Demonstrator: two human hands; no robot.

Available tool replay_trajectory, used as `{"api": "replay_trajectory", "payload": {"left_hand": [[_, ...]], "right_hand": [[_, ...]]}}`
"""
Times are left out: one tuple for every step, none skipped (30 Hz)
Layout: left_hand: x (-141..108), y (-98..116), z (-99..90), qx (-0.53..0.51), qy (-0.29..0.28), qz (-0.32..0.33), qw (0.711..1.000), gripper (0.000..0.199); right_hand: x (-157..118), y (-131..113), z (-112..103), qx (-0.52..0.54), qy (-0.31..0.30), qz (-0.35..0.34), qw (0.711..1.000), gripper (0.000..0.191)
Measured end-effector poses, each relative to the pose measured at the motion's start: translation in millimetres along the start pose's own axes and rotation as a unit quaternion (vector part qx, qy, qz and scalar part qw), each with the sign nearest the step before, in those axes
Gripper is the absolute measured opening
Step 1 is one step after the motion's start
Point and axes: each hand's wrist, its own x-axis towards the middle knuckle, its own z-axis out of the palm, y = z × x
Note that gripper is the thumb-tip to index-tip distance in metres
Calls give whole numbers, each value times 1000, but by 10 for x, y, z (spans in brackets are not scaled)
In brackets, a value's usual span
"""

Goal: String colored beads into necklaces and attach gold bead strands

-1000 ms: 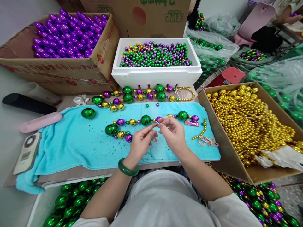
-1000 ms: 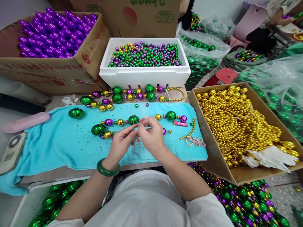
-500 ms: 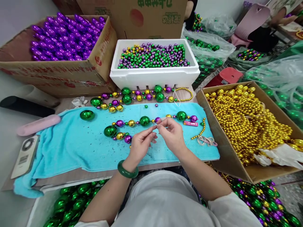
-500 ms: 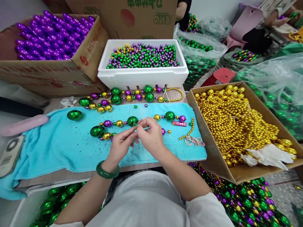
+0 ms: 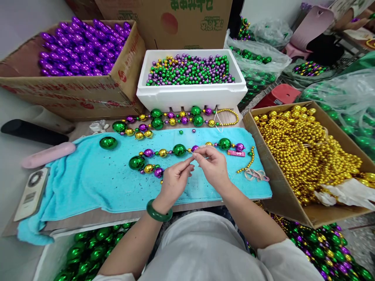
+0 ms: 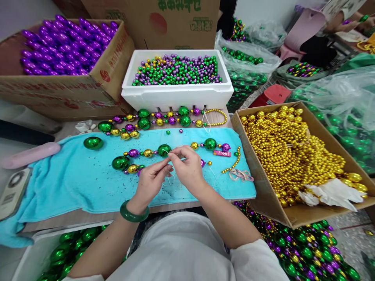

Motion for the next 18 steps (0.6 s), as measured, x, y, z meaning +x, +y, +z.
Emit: {"api": "replay_trajectory", "payload": {"left_hand": [[0,13,-10,45,-5,22,999,31],[2,32,-23,95,-13,44,994,32],[6,56,-38,148,-25,64,987,33],[13,83,-56,204,-39,80,975,34],[24,114,-77,261,-56,94,959,35],[37,144,-102,316,-74,105,940,36],[54,173,-131,366,-89,115,919,36],[74,199,-165,409,-99,124,898,37],[95,219,-205,444,-104,133,880,37],[116,234,-249,471,-105,143,864,38],[136,243,-296,492,-105,154,850,38],[155,245,-346,509,-106,163,839,39],[171,243,-394,522,-109,169,829,40],[184,237,-439,532,-115,173,821,40],[195,230,-479,539,-121,174,815,41],[204,222,-512,544,-129,174,811,41],[213,217,-536,548,-136,174,807,42],[222,217,-552,551,-144,174,803,43]], "right_hand": [[9,12,-1,-2,-1,1,1000,8],[20,17,-2,-3,2,1,1000,9],[35,15,-7,-3,10,1,1000,9],[53,5,-17,2,22,5,1000,10],[75,-11,-39,12,36,13,999,12],[100,-32,-76,29,51,27,998,13],[128,-55,-134,52,64,45,996,15],[155,-76,-216,79,73,61,992,16],[180,-93,-325,105,79,73,989,19],[199,-103,-460,127,84,81,985,21],[210,-104,-620,143,88,83,982,23],[210,-95,-799,147,96,85,981,27],[200,-75,-992,142,104,91,980,29],[179,-44,-1190,140,113,98,979,32],[149,-4,-1385,140,125,105,977,34],[111,42,-1569,135,139,114,974,36],[67,88,-1731,114,153,128,973,36],[20,130,-1864,71,173,138,973,33]]}}
